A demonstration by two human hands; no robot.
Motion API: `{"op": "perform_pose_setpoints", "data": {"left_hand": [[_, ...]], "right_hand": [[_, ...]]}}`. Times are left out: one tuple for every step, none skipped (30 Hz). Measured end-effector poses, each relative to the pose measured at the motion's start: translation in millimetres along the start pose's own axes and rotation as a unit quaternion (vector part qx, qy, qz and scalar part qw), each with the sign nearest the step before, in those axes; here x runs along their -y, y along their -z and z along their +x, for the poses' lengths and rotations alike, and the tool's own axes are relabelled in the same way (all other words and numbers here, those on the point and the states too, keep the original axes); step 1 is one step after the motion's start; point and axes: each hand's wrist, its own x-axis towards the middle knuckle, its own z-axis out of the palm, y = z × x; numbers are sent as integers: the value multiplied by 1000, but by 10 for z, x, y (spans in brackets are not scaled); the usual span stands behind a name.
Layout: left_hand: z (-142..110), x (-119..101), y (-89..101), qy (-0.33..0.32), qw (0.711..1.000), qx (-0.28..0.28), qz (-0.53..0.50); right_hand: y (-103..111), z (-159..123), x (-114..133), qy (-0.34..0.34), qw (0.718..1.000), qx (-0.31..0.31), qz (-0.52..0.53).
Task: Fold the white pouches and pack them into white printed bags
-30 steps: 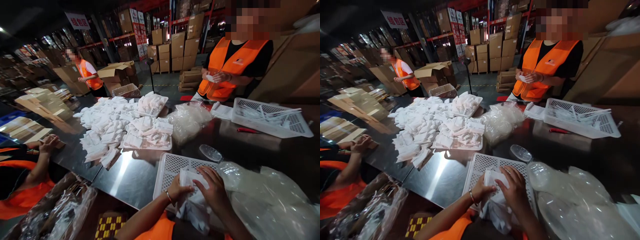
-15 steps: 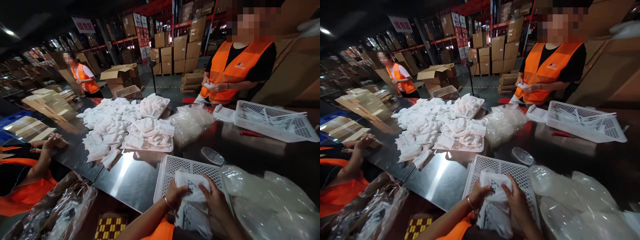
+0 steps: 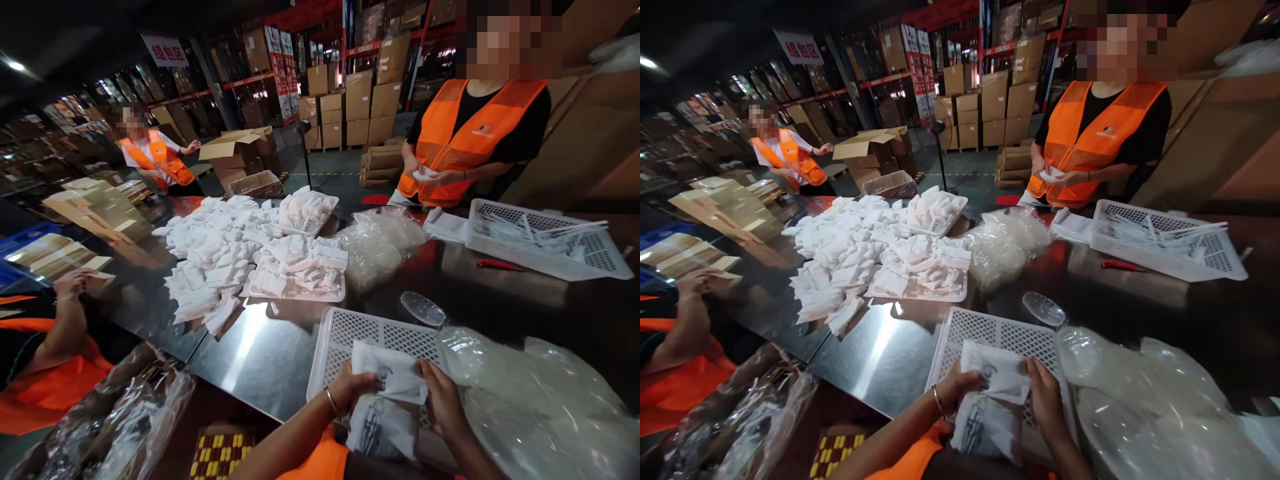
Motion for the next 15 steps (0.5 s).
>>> {"op": "perform_pose_setpoints", "data": {"left_hand": [[0, 7, -11, 3, 1000, -4, 0], [0, 10, -24, 7, 1000, -9, 6], [-3, 6, -38, 6, 1000, -16, 15], [-9, -6, -55, 7, 999, -18, 27], [-18, -23, -74, 8, 999, -18, 40], [-30, -45, -94, 10, 998, -17, 54], [-44, -70, -115, 12, 998, -16, 64], [-57, -93, -136, 14, 997, -17, 70], [-69, -114, -155, 18, 997, -20, 73], [-79, -132, -174, 20, 997, -24, 77], [-85, -145, -191, 17, 996, -32, 82], [-88, -155, -207, 9, 995, -41, 90], [-87, -163, -222, -3, 993, -50, 103], [-85, -169, -237, -18, 991, -59, 120], [-82, -175, -252, -31, 988, -65, 138]], "right_hand": [[-5, -7, -24, -41, 998, 9, 52], [-9, -17, -41, -86, 991, 20, 103], [-11, -26, -49, -129, 980, 30, 151], [-7, -31, -46, -167, 967, 43, 188], [3, -29, -34, -194, 956, 61, 211], [22, -19, -10, -211, 949, 82, 219], [49, 1, 26, -216, 948, 100, 213], [83, 28, 72, -209, 952, 113, 191], [123, 59, 129, -186, 963, 113, 157], [163, 88, 193, -140, 979, 98, 114], [199, 109, 262, -72, 993, 72, 63], [225, 120, 330, 12, 999, 50, 5], [236, 115, 394, 103, 992, 46, -54], [228, 95, 448, 192, 973, 61, -110], [199, 62, 489, 269, 946, 87, -159]]}}
